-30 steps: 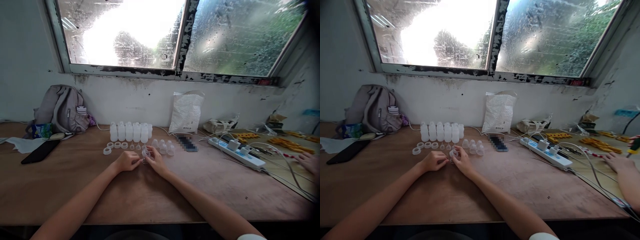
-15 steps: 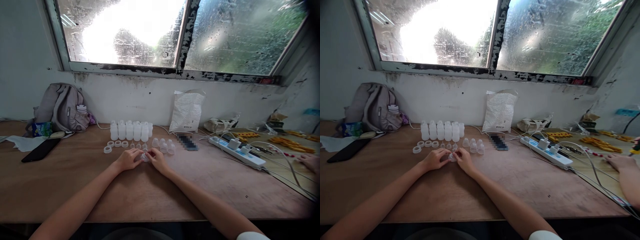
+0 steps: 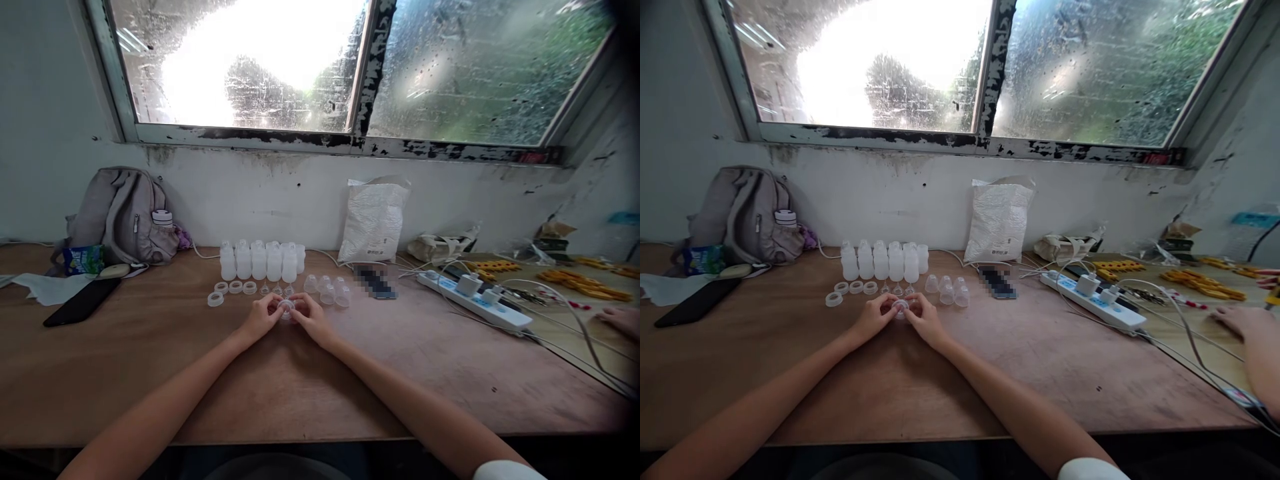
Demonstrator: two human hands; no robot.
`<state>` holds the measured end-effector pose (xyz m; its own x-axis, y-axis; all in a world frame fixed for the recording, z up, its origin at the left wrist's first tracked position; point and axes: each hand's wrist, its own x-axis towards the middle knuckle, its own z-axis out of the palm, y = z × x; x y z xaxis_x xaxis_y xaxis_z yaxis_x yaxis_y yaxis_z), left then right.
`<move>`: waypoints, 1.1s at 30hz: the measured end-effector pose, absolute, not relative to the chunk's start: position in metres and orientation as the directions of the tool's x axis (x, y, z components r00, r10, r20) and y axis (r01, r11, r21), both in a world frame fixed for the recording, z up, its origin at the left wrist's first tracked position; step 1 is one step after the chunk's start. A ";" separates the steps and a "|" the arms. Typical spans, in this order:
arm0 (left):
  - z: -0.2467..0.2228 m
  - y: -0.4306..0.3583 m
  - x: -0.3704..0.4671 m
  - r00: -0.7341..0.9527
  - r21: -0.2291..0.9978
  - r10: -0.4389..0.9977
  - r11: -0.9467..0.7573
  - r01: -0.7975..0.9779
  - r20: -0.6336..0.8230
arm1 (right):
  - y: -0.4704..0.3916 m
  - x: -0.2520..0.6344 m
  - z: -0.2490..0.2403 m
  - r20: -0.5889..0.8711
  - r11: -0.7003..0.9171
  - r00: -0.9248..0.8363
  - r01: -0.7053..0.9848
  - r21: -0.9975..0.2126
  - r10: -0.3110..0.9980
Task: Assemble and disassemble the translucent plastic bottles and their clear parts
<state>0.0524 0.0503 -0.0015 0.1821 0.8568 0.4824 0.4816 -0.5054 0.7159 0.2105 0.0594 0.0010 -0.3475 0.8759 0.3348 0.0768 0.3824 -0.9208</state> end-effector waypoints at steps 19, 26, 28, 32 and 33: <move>-0.002 0.050 0.055 0.227 0.604 0.859 -0.489 0.629 0.459 | 0.061 0.207 -0.004 0.480 0.589 -0.346 0.407 -0.698 0.807; -0.002 0.050 0.056 0.205 0.590 0.865 -0.469 0.657 0.458 | 0.059 0.205 -0.003 0.472 0.574 -0.330 0.411 -0.708 0.818; -0.002 0.050 0.056 0.204 0.589 0.861 -0.474 0.654 0.466 | 0.059 0.205 -0.003 0.471 0.569 -0.322 0.416 -0.709 0.821; -0.001 0.048 0.056 0.212 0.609 0.858 -0.487 0.626 0.469 | 0.058 0.205 0.000 0.492 0.579 -0.305 0.433 -0.690 0.815; -0.001 0.047 0.056 0.213 0.614 0.857 -0.490 0.619 0.469 | 0.057 0.206 0.001 0.501 0.589 -0.310 0.433 -0.682 0.808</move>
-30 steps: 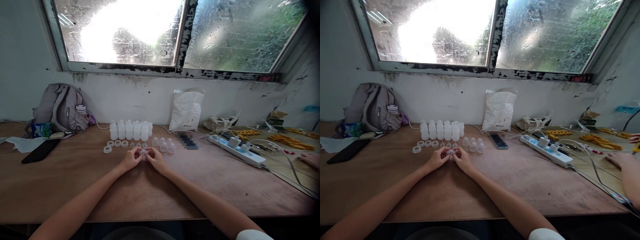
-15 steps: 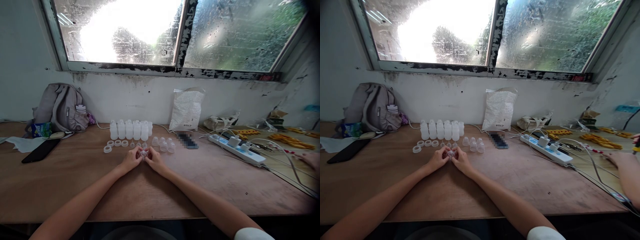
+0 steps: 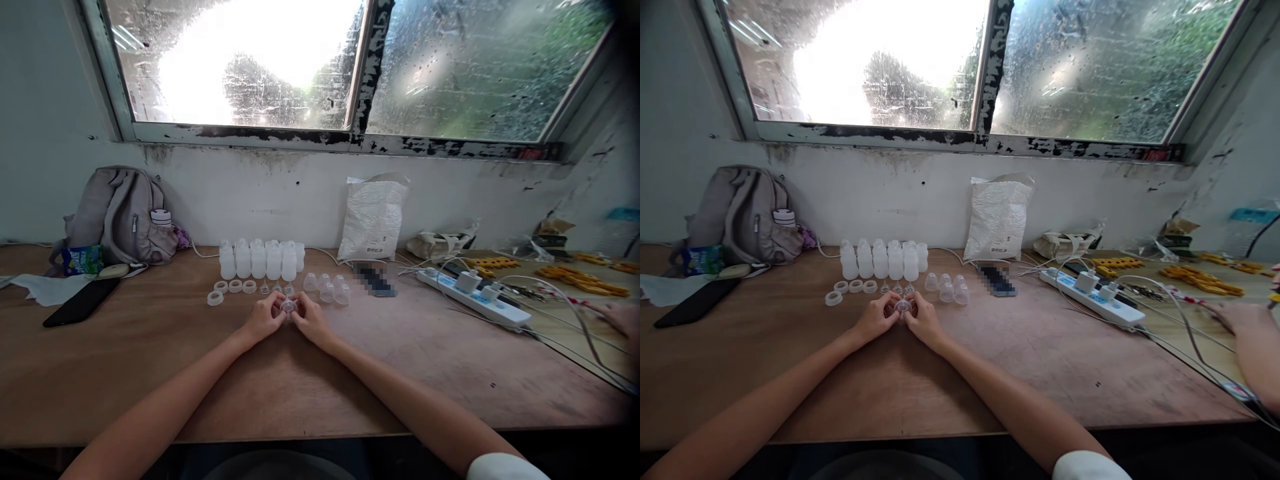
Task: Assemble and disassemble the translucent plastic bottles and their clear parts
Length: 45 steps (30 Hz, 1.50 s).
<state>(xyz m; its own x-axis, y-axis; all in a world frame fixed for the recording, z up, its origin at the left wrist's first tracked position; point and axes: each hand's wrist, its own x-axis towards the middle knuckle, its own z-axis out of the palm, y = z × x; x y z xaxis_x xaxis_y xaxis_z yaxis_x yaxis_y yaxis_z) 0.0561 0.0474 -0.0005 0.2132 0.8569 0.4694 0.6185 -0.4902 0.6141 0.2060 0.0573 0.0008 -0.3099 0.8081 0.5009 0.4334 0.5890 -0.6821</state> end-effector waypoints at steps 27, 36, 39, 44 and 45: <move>0.005 0.043 0.054 0.266 0.541 0.861 -0.484 0.688 0.433 | 0.061 0.205 -0.006 0.522 0.625 -0.355 0.545 -0.558 0.776; 0.001 0.045 0.053 0.275 0.587 0.876 -0.472 0.658 0.396 | 0.062 0.205 -0.007 0.471 0.575 -0.338 0.580 -0.578 0.815; 0.003 0.043 0.053 0.348 0.648 0.843 -0.538 0.539 0.411 | 0.063 0.206 -0.005 0.467 0.555 -0.315 0.593 -0.583 0.827; 0.007 0.039 0.053 0.390 0.638 0.810 -0.585 0.501 0.437 | 0.063 0.207 -0.006 0.465 0.558 -0.319 0.585 -0.589 0.826; 0.008 0.038 0.053 0.387 0.632 0.808 -0.589 0.504 0.445 | 0.063 0.206 -0.006 0.468 0.564 -0.324 0.577 -0.591 0.822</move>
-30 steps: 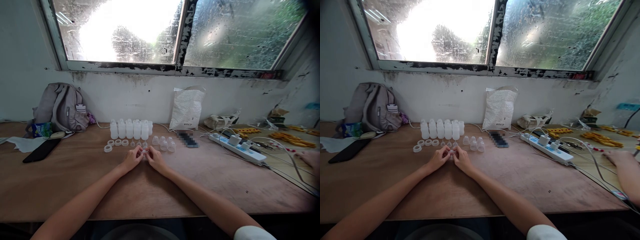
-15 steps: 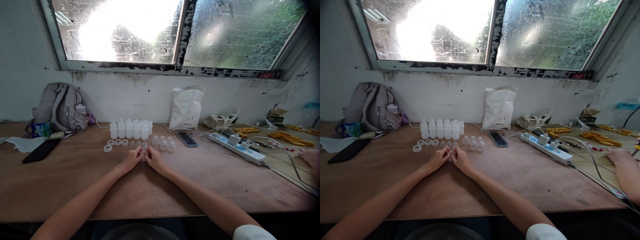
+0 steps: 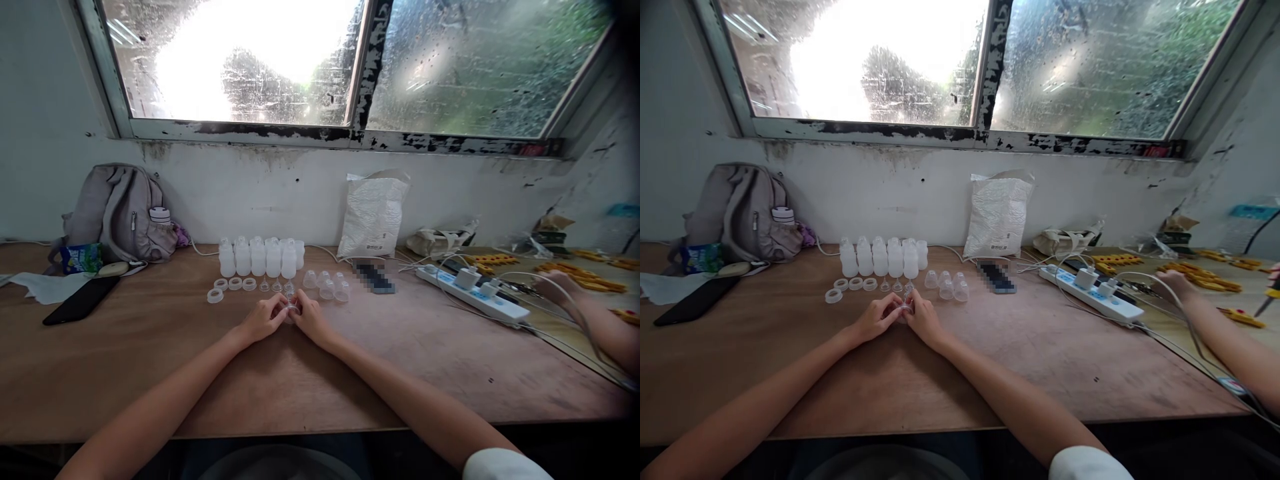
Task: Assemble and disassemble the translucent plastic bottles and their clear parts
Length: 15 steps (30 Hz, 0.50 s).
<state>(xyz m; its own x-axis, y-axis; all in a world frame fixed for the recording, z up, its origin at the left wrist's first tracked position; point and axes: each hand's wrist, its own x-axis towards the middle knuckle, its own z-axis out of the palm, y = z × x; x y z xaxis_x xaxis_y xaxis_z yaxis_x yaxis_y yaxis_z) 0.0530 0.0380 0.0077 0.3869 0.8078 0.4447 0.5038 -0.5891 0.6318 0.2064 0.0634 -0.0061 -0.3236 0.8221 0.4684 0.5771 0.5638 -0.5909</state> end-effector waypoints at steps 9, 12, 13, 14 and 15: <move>0.013 0.027 0.059 0.350 0.582 0.818 -0.572 0.578 0.457 | 0.066 0.207 -0.009 0.472 0.554 -0.299 0.546 -0.628 0.830; 0.011 0.028 0.060 0.346 0.582 0.811 -0.581 0.570 0.471 | 0.068 0.209 -0.007 0.477 0.555 -0.290 0.525 -0.645 0.829; 0.010 0.029 0.061 0.344 0.584 0.812 -0.580 0.568 0.472 | 0.069 0.210 -0.007 0.479 0.554 -0.286 0.521 -0.649 0.830; 0.008 0.030 0.061 0.338 0.582 0.815 -0.575 0.576 0.471 | 0.069 0.211 -0.006 0.480 0.553 -0.283 0.521 -0.650 0.830; 0.007 0.031 0.062 0.327 0.573 0.820 -0.565 0.593 0.470 | 0.070 0.212 -0.005 0.481 0.552 -0.279 0.524 -0.649 0.831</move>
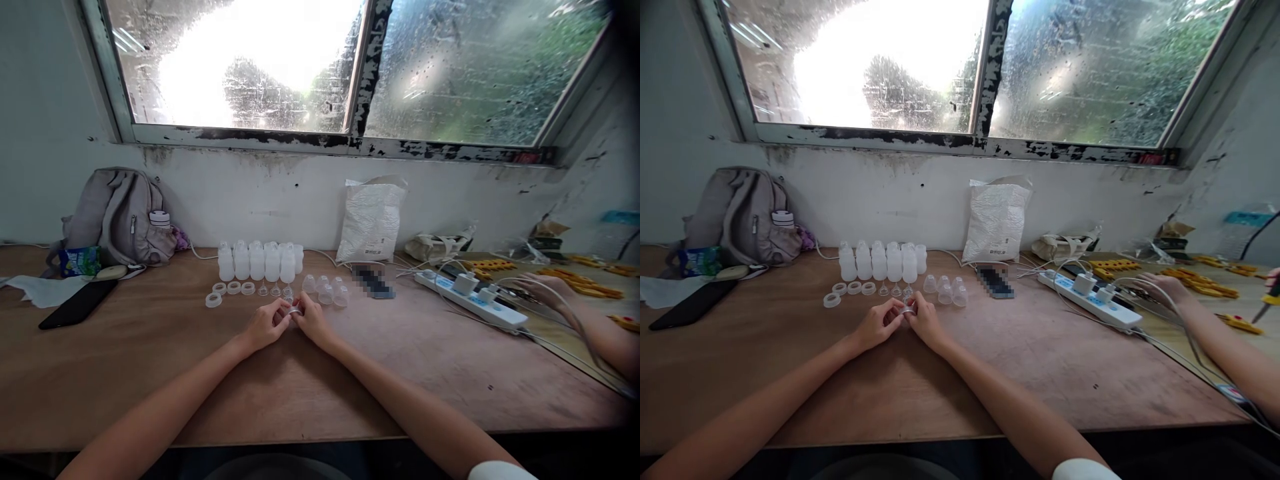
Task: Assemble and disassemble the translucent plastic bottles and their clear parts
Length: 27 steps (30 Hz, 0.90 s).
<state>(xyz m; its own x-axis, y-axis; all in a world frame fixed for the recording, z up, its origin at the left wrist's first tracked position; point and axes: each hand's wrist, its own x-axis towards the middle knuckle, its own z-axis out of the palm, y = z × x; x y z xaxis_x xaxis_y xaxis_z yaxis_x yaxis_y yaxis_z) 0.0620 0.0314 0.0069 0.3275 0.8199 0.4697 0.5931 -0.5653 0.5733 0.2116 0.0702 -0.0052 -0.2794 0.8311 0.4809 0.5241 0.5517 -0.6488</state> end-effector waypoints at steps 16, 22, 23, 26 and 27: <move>0.004 0.038 0.060 0.231 0.431 0.837 -0.469 0.771 0.496 | 0.064 0.209 -0.009 0.513 0.629 -0.382 0.594 -0.501 0.769; 0.003 0.037 0.059 0.272 0.357 0.811 -0.494 0.793 0.518 | 0.062 0.209 -0.010 0.529 0.630 -0.368 0.602 -0.491 0.764; 0.003 0.037 0.059 0.271 0.357 0.810 -0.494 0.793 0.520 | 0.062 0.209 -0.010 0.528 0.628 -0.364 0.594 -0.503 0.767; 0.004 0.037 0.058 0.271 0.355 0.811 -0.492 0.795 0.518 | 0.064 0.209 -0.011 0.520 0.624 -0.362 0.575 -0.529 0.774; 0.004 0.037 0.059 0.273 0.348 0.812 -0.490 0.800 0.516 | 0.064 0.209 -0.012 0.522 0.627 -0.363 0.574 -0.527 0.772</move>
<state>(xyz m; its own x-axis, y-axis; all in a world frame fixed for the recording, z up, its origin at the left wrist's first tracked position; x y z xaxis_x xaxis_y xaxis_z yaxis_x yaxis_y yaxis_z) 0.0586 0.0367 0.0044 0.2727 0.8120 0.5161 0.7996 -0.4896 0.3477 0.2092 0.0644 -0.0115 -0.3633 0.7717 0.5220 0.5736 0.6268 -0.5274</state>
